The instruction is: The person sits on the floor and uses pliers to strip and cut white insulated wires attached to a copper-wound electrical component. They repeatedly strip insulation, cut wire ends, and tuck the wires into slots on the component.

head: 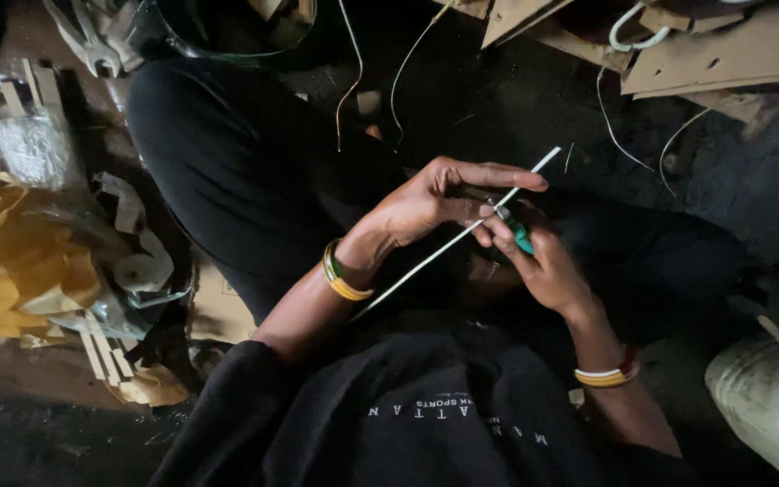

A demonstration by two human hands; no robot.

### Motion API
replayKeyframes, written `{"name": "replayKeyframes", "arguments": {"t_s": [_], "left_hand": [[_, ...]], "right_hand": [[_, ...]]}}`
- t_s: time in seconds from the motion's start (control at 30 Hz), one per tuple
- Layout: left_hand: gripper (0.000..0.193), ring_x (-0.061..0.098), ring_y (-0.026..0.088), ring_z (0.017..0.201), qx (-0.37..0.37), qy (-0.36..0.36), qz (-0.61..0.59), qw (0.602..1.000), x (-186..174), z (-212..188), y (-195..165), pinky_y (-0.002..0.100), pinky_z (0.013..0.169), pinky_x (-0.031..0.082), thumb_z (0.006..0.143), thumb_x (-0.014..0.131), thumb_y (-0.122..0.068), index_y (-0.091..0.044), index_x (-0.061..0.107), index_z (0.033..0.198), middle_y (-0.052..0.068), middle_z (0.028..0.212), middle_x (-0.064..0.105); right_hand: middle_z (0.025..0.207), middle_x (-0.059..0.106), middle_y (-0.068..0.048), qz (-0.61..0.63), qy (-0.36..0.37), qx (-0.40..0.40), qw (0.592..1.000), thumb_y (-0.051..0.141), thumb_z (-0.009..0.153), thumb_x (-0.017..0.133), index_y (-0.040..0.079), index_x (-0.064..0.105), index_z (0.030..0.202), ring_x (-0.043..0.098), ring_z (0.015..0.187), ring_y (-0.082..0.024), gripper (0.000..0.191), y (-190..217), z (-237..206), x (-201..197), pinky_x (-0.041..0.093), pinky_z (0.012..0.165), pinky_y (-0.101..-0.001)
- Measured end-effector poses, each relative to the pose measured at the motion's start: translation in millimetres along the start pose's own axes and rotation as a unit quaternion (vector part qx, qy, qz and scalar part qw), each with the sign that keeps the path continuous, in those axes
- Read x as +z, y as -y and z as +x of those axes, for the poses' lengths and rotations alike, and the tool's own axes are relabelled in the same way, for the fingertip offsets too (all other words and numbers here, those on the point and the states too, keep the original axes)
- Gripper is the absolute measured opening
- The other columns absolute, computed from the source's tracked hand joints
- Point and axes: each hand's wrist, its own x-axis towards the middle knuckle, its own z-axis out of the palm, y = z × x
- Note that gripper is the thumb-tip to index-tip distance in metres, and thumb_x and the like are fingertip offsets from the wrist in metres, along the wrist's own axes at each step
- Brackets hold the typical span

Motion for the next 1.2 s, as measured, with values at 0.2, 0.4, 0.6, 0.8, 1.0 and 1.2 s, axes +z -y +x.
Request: {"name": "replayKeyframes", "arguments": {"t_s": [0.2,0.4,0.6,0.8,1.0,1.2], "left_hand": [[0.059,0.078,0.027,0.103,-0.003,0.001,0.023,1.000,1.6,-0.8,2.5,0.034,0.087,0.067,0.086,0.050,0.018,0.003,0.059,0.142,0.021,0.154,0.056],[0.055,0.078,0.028,0.102,-0.001,0.027,0.006,1.000,-0.8,2.0,6.4,0.034,0.085,0.066,0.089,0.051,0.018,0.004,0.060,0.142,0.021,0.154,0.056],[0.062,0.078,0.028,0.104,0.021,0.015,-0.006,1.000,-1.4,0.7,5.1,0.035,0.088,0.067,0.084,0.049,0.023,0.002,0.059,0.142,0.021,0.155,0.053],[0.049,0.078,0.026,0.105,0.030,-0.018,0.098,0.995,1.6,2.1,5.5,0.034,0.089,0.064,0.094,0.059,0.018,0.000,0.061,0.141,0.018,0.153,0.054],[0.049,0.077,0.027,0.106,0.029,-0.017,0.104,0.994,3.4,2.4,7.9,0.035,0.090,0.064,0.095,0.059,0.017,0.000,0.061,0.141,0.017,0.153,0.055],[0.051,0.077,0.029,0.110,0.053,0.016,0.030,0.998,3.1,0.8,1.3,0.037,0.095,0.067,0.098,0.055,0.015,0.001,0.057,0.146,0.019,0.154,0.055]], "right_hand": [[0.109,0.073,-0.011,-0.033,-0.012,-0.002,0.999,0.031,0.101,0.063,0.004,0.065,0.124,0.072,0.098,-0.025,0.036,-23.4,0.5,-2.0,0.055,0.083,-0.0351],[0.105,0.073,-0.010,-0.041,-0.044,-0.118,0.991,0.029,0.103,0.063,0.004,0.067,0.116,0.072,0.095,-0.023,0.028,-38.7,5.5,0.0,0.056,0.084,-0.0342],[0.099,0.073,-0.009,-0.004,0.029,-0.014,0.999,0.024,0.104,0.059,0.002,0.066,0.115,0.070,0.091,-0.018,0.025,-22.0,1.9,-9.8,0.054,0.079,-0.0320],[0.096,0.073,-0.015,-0.096,0.020,0.073,0.993,0.027,0.102,0.060,-0.002,0.060,0.124,0.073,0.087,-0.025,0.036,-15.3,-4.9,-17.0,0.054,0.071,-0.0353],[0.087,0.074,-0.022,-0.201,0.002,0.170,0.965,0.035,0.102,0.067,-0.004,0.069,0.099,0.076,0.080,-0.027,0.039,-50.7,-8.3,-4.4,0.053,0.069,-0.0393],[0.100,0.071,-0.010,0.047,0.029,0.004,0.998,0.023,0.105,0.061,0.000,0.066,0.115,0.069,0.089,-0.018,0.026,-48.8,1.0,-1.6,0.055,0.079,-0.0340]]}}
